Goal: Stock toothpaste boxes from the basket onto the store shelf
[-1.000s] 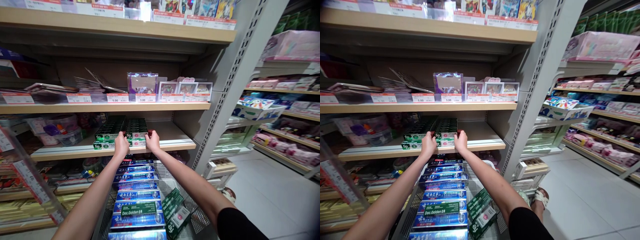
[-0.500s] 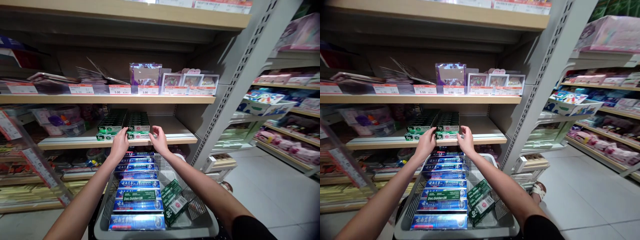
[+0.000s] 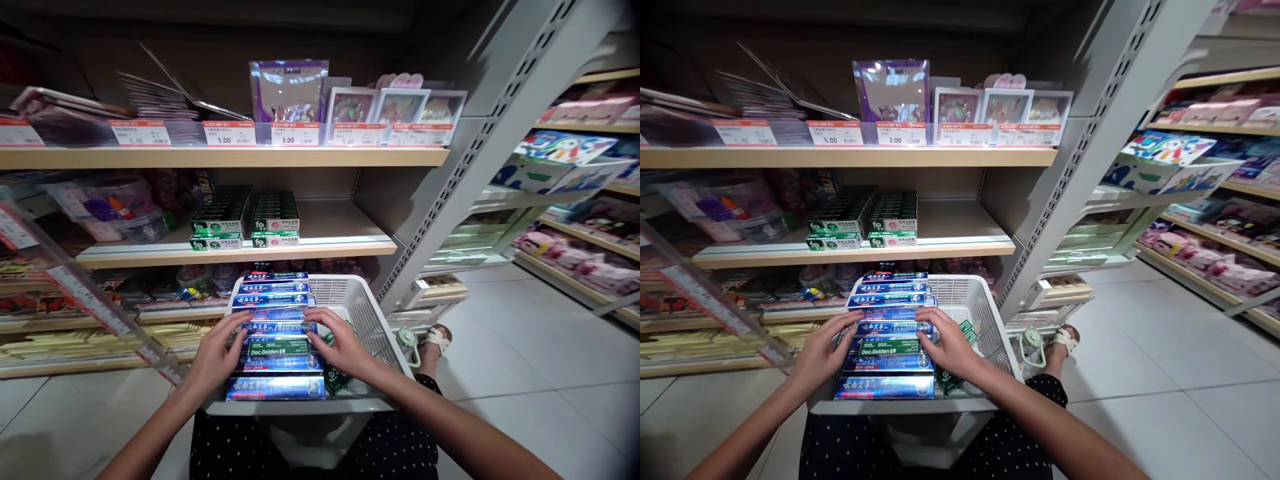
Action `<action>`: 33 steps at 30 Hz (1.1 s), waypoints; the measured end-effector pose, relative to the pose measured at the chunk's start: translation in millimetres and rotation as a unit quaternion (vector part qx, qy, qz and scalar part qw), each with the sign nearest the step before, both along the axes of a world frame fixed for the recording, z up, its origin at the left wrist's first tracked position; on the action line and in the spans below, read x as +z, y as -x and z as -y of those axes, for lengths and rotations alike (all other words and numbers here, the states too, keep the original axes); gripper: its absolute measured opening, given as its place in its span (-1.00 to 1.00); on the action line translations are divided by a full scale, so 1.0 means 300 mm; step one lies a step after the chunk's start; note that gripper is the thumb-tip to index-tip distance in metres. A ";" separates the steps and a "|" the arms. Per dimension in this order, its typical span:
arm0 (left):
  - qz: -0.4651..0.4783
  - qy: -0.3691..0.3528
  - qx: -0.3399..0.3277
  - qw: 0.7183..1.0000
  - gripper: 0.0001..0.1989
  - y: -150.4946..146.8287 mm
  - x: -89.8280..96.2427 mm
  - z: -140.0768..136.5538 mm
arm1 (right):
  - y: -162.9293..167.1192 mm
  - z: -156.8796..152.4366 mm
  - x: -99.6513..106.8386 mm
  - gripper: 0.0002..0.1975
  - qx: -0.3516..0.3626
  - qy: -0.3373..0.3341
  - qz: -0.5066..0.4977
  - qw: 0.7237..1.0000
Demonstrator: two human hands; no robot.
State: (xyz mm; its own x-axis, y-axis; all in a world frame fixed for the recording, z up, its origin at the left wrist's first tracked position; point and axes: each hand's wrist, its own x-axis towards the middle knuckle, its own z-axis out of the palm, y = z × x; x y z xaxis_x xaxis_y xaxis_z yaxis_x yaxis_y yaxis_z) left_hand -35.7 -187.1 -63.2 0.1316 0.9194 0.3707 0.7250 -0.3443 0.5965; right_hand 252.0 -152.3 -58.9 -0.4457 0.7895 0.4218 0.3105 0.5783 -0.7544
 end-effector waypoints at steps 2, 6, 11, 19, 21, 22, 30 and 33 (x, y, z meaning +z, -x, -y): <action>0.004 0.023 -0.008 1.000 -0.69 0.002 -0.026 0.029 | -0.007 0.013 -0.024 -0.77 0.008 0.003 0.004 1.000; 0.000 0.086 -0.052 0.995 -0.69 0.002 -0.053 0.055 | -0.012 0.013 -0.055 -0.76 0.011 0.025 0.012 1.000; -0.024 0.142 -0.090 0.985 -0.56 0.009 -0.055 0.047 | -0.014 0.014 -0.071 -0.61 0.057 0.071 0.068 0.993; -0.019 0.156 -0.064 0.985 -0.56 0.005 -0.078 0.020 | -0.005 -0.024 -0.119 -0.70 0.043 0.172 0.053 0.983; -0.011 0.165 -0.058 0.984 -0.56 0.002 -0.080 0.012 | -0.002 -0.034 -0.129 -0.70 0.039 0.202 0.038 0.978; -0.006 0.172 -0.057 0.983 -0.56 0.001 -0.079 0.008 | 0.000 -0.038 -0.133 -0.70 0.036 0.214 0.032 0.976; 0.122 0.246 -0.033 0.961 -0.46 0.016 -0.097 -0.029 | 0.010 -0.058 -0.168 -0.65 0.020 0.300 -0.067 0.951; 0.198 0.245 -0.028 0.949 -0.51 0.011 -0.123 -0.038 | 0.013 -0.061 -0.173 -0.61 0.002 0.323 -0.090 0.942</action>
